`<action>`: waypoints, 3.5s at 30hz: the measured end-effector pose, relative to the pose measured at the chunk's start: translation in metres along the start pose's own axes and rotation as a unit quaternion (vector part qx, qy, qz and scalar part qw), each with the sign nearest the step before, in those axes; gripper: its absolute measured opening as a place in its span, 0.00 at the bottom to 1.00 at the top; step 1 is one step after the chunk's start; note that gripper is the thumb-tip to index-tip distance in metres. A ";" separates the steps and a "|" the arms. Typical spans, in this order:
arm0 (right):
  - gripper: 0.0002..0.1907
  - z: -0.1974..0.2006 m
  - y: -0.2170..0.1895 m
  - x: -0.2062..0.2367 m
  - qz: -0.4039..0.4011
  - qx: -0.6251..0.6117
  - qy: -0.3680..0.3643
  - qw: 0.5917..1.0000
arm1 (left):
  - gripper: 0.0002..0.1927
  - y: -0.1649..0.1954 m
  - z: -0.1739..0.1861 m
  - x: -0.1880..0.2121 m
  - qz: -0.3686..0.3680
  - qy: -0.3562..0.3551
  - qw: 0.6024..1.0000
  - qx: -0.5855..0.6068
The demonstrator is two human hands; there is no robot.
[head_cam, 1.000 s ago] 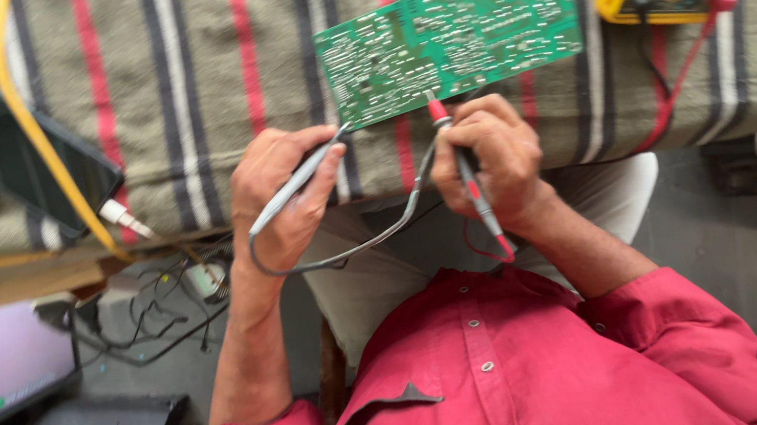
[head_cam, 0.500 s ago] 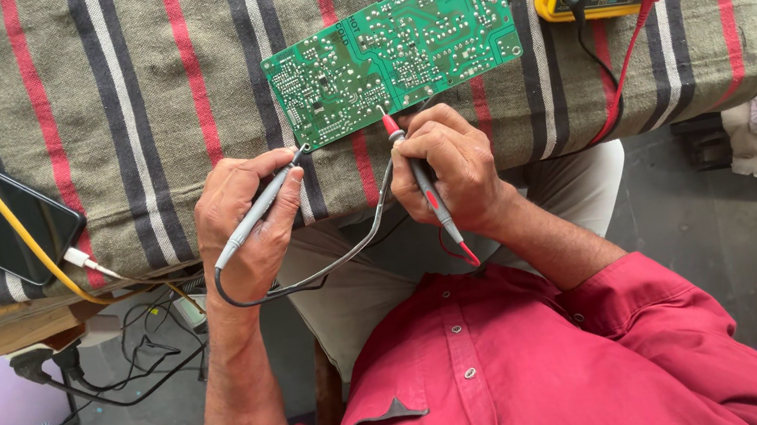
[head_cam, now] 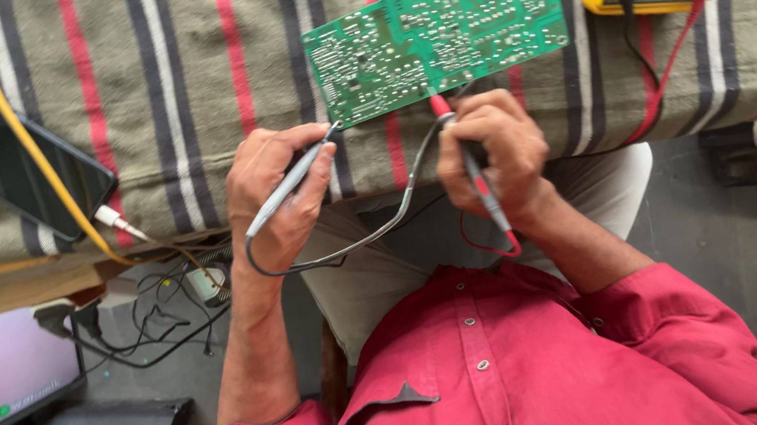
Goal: The person uses a multimeter to test points on a circuit board, flipping the board over to check both sides. They also plug and unplug a power cord into a wall socket and handle the multimeter probes throughout the task.
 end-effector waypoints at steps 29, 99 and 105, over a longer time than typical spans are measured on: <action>0.10 -0.008 -0.001 -0.002 0.010 0.011 -0.025 1.000 | 0.10 0.003 0.002 -0.001 -0.038 -0.002 0.999 0.005; 0.13 -0.052 -0.036 -0.025 0.032 0.041 -0.073 0.996 | 0.09 0.001 0.010 0.001 -0.058 0.011 0.998 0.006; 0.14 -0.048 -0.035 -0.025 0.025 0.041 -0.075 0.996 | 0.09 0.003 0.005 0.002 -0.051 0.002 0.999 0.004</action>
Point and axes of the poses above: each hand's wrist, its own x-axis away from the middle knuckle, its own z-axis out of the back of the hand, y = z × x, the point moved 8 cm from there along -x, towards the middle knuckle, and after that the axes turned 5 degrees about y, right-handed, at the moved point
